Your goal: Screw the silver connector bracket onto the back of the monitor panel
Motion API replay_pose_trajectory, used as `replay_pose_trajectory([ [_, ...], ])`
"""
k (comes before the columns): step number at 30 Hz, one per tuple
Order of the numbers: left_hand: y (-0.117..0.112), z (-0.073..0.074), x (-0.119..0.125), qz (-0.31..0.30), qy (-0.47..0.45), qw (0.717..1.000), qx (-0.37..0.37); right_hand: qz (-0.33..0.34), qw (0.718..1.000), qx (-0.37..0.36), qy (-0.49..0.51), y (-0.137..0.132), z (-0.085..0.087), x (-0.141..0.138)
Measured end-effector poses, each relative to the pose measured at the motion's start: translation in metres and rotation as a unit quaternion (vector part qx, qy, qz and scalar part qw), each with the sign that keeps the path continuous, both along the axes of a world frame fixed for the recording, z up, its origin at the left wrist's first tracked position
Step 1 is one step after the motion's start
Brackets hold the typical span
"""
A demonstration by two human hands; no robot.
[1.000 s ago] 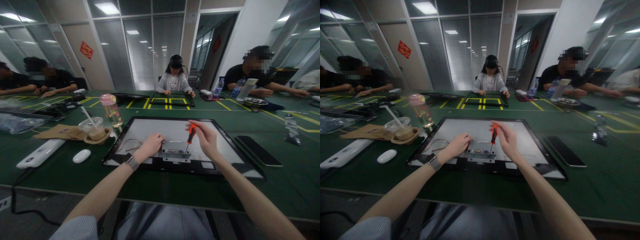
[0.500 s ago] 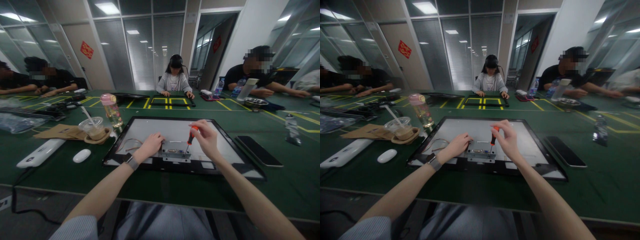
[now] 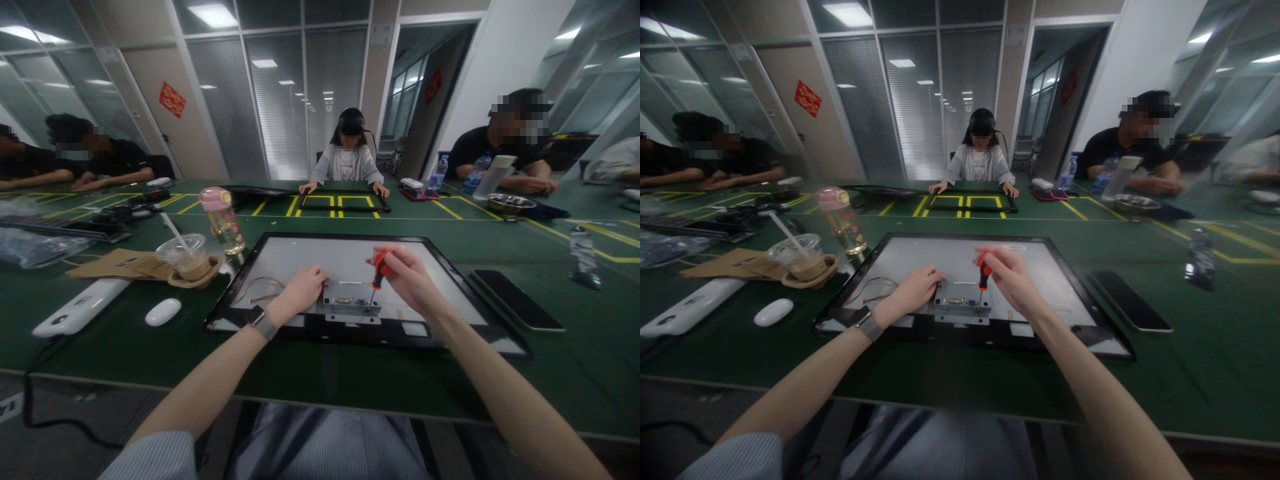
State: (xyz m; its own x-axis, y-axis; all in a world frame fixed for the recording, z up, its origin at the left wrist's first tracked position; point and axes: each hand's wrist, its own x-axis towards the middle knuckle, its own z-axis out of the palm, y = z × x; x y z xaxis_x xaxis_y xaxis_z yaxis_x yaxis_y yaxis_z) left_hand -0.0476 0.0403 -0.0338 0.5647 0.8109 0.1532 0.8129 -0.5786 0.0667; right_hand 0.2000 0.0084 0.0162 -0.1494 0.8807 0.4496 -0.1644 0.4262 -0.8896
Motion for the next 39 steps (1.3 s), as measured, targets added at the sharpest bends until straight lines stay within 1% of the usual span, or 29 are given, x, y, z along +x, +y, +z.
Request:
replay_pose_trajectory([
  [2,0.0001,-0.0001,0.0002,0.0,-0.001,1.0,0.002,0.011,1.0,-0.008,0.014,0.0003,-0.0007,-0.0019],
  [5,0.0009,-0.001,0.0004,0.0,-0.001,1.0,0.003,0.019,0.999,0.003,0.041,0.0019,-0.0016,-0.0038],
  [10,0.0018,-0.0023,0.0001,0.002,-0.002,1.0,0.001,0.015,0.999,0.02,0.044,0.0048,-0.0022,-0.0001],
  [15,-0.0001,0.0005,0.001,0.002,0.0,1.0,-0.002,0.035,0.999,-0.006,0.03,0.0032,-0.001,-0.0006],
  [18,-0.0008,0.0018,0.0016,0.003,0.006,1.0,-0.004,0.036,0.998,-0.01,0.045,0.0016,0.0004,-0.0042],
  [21,-0.0007,0.0017,0.0015,0.002,0.003,1.0,-0.003,0.029,0.998,0.005,0.056,0.0018,0.0007,-0.005],
  [25,-0.0009,0.0017,0.001,0.002,-0.005,1.0,-0.005,0.0,0.999,0.016,0.029,0.0029,0.0002,-0.0021],
  [28,-0.0016,0.0025,0.001,0.003,-0.006,1.0,-0.006,0.012,1.0,0.002,0.025,0.002,0.0007,-0.0025],
  [34,-0.0018,0.0036,0.0015,0.002,0.002,1.0,-0.005,0.031,0.998,-0.011,0.061,0.0005,0.0026,-0.0083],
  [39,-0.0033,0.0057,0.0025,0.006,0.007,1.0,-0.008,-0.001,0.999,-0.002,0.032,0.0056,0.0008,-0.0034],
])
